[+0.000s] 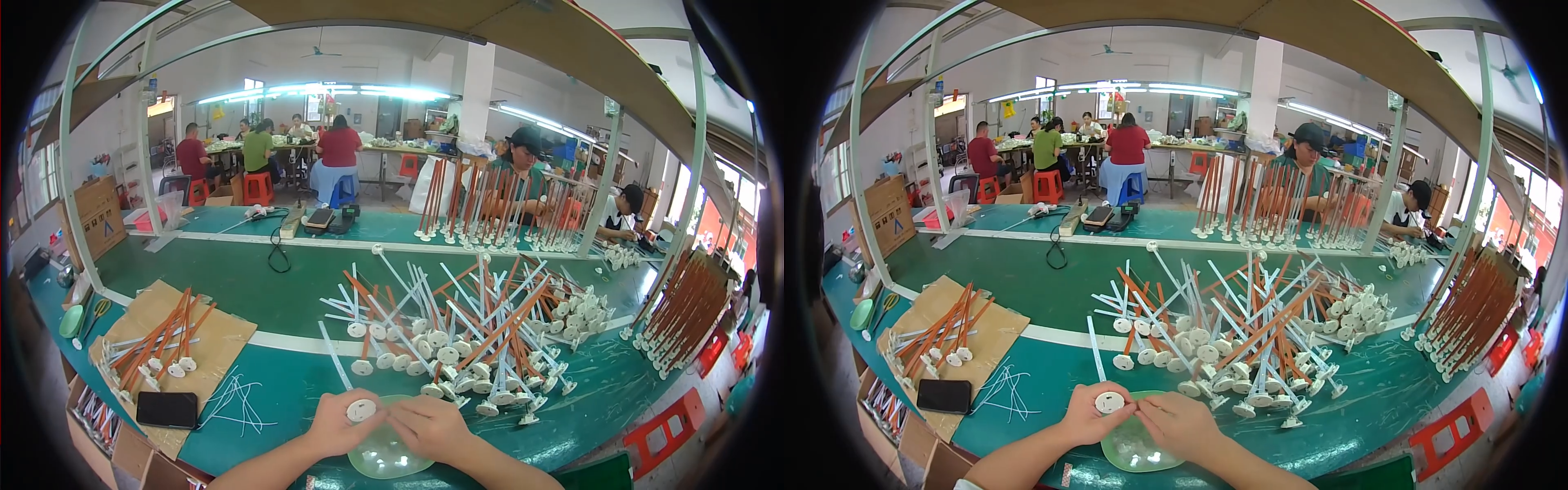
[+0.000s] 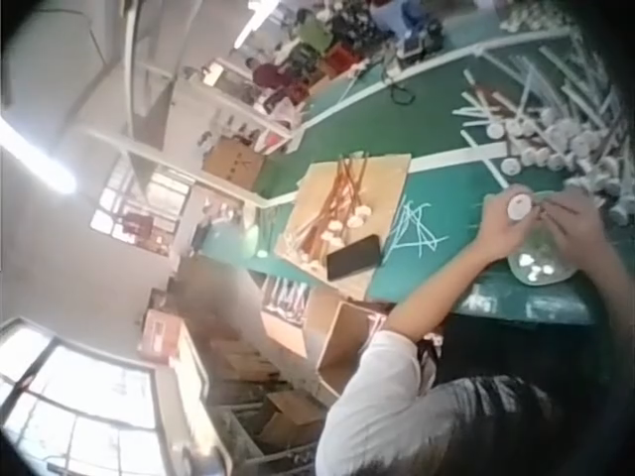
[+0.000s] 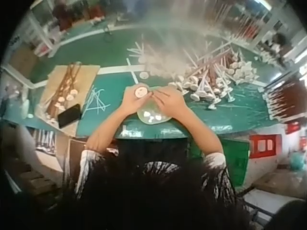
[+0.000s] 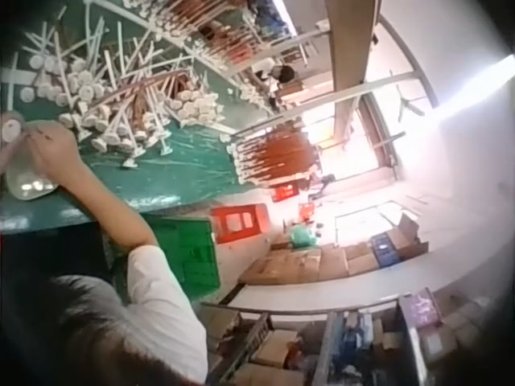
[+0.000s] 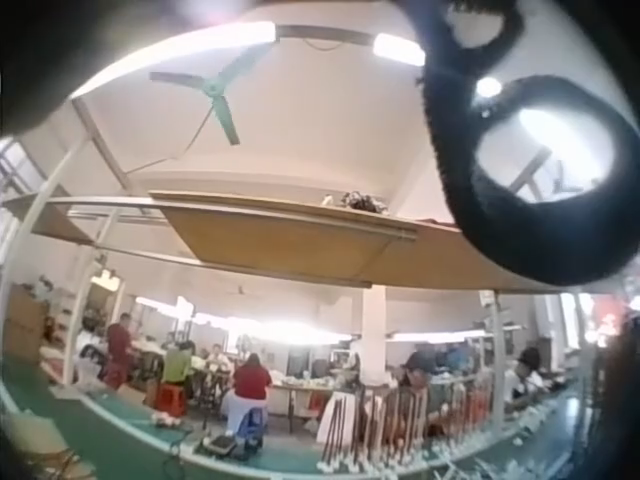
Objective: Assembling small light or sparkler components onto circular bases at a production workstation.
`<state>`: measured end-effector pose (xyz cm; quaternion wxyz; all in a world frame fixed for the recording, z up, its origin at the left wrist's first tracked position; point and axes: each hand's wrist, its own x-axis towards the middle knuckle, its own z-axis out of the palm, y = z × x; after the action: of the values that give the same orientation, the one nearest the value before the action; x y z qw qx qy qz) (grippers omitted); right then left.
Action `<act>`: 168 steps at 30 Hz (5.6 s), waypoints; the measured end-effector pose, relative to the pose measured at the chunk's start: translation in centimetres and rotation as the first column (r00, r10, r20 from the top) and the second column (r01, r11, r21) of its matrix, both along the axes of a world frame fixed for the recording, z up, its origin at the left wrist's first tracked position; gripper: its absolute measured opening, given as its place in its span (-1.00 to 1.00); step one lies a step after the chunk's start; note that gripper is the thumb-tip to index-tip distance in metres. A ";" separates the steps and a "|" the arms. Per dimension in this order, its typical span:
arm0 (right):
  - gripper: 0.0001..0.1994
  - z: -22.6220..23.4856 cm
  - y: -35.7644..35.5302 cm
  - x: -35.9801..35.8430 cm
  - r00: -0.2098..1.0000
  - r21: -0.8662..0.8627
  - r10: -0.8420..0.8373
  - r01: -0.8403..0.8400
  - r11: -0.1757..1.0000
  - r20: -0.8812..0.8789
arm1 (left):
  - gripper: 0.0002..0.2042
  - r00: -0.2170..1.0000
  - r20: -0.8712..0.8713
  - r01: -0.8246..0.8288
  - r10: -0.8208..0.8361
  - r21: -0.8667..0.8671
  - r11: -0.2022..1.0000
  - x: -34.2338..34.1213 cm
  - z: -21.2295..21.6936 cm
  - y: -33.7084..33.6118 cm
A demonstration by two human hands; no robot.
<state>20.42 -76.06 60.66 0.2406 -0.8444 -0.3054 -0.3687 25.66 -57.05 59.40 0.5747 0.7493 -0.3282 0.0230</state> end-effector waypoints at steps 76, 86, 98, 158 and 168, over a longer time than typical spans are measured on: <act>-0.80 0.3 1.3 -0.4 0.991 0.269 -0.040 0.004 0.963 0.127 | -0.82 0.759 0.557 -0.648 0.338 0.695 0.311 11.9 5.2 30.8; -0.87 -1.6 0.9 1.2 0.997 0.161 -0.064 0.056 0.985 0.049 | -0.74 0.611 0.639 -0.730 0.467 0.683 0.020 6.9 6.4 24.5; -0.88 -1.6 0.7 0.7 0.990 0.220 -0.107 0.085 0.972 0.093 | -0.63 0.829 0.516 -0.455 0.216 0.397 0.797 16.4 -2.8 -0.2; -0.76 0.3 0.1 0.1 0.906 0.300 0.124 0.003 0.954 -0.405 | -0.76 0.969 0.212 0.079 -0.124 0.211 0.974 0.6 1.6 1.1; -0.72 -0.8 -0.9 -0.4 0.705 -0.146 0.011 -0.163 0.976 -0.709 | -0.78 0.977 0.147 0.118 -0.152 0.215 0.969 0.9 0.0 0.8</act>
<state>20.02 -76.94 59.86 0.2708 -0.9250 -0.2653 0.0250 26.52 -56.29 59.40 0.4659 0.7760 -0.4249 0.0108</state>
